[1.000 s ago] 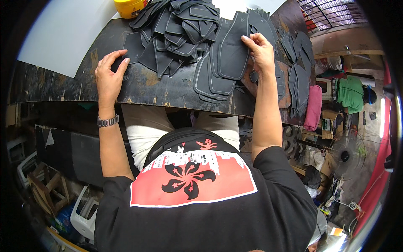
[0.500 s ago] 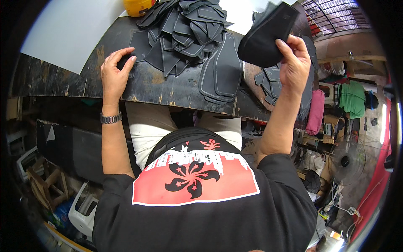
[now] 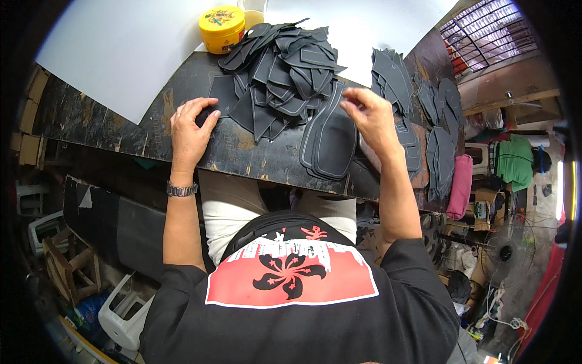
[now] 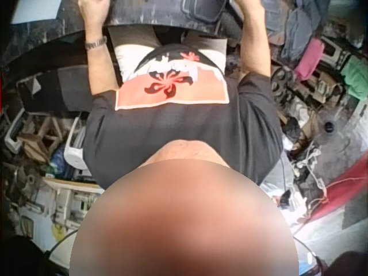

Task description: The person repeatedly picks up black leather pieces from a pile on a table, separates them, and places them into a growing stack. The person handles the pieces one at a time, occasionally adjusting the pile to access more items.

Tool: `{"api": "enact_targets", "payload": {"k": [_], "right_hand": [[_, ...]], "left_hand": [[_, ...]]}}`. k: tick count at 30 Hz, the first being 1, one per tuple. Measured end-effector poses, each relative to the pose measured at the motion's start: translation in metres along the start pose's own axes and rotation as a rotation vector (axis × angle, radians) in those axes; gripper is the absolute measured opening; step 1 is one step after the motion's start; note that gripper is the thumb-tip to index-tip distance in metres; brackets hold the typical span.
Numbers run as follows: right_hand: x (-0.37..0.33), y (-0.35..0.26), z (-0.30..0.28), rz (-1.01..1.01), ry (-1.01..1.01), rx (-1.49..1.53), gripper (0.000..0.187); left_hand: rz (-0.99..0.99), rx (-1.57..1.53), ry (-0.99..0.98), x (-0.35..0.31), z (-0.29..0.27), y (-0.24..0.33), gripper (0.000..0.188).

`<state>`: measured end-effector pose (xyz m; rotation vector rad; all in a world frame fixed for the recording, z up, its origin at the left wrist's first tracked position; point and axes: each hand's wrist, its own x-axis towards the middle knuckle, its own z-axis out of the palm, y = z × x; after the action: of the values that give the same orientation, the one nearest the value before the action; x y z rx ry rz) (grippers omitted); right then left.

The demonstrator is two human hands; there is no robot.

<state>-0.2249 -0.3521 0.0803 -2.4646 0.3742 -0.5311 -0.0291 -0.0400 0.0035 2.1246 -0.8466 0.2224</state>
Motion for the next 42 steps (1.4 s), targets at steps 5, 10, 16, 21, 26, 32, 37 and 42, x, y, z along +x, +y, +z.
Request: {"api": "enact_targets", "payload": {"k": [5, 10, 16, 21, 26, 32, 37, 42], "right_hand": [[0.071, -0.012, 0.014, -0.113, 0.036, 0.031, 0.027], [0.12, -0.024, 0.048, -0.557, 0.037, -0.125, 0.046], [0.133, -0.026, 0.072, -0.555, -0.009, -0.191, 0.033], [0.095, -0.034, 0.047, -0.523, 0.099, -0.021, 0.047], [0.002, -0.02, -0.001, -0.481, 0.064, -0.178, 0.043], [-0.072, 0.007, -0.019, -0.171, -0.119, -0.275, 0.036], [-0.055, 0.028, -0.021, 0.022, 0.154, 0.01, 0.026], [-0.022, 0.051, 0.012, 0.119, 0.069, -0.507, 0.052]], "left_hand": [[-0.017, -0.024, 0.007, 0.001, 0.0, 0.0, 0.023], [-0.04, -0.024, 0.001, 0.001, -0.002, 0.0, 0.023], [-0.05, -0.061, 0.005, 0.002, -0.002, 0.001, 0.022], [-0.057, -0.111, 0.005, 0.002, -0.004, 0.001, 0.022], [0.012, -0.113, 0.019, 0.001, -0.003, -0.001, 0.021], [0.002, -0.065, -0.016, 0.002, -0.001, 0.002, 0.022], [-0.007, -0.052, -0.017, 0.002, -0.001, 0.006, 0.022], [-0.025, -0.083, -0.026, 0.001, -0.002, 0.006, 0.022]]}}
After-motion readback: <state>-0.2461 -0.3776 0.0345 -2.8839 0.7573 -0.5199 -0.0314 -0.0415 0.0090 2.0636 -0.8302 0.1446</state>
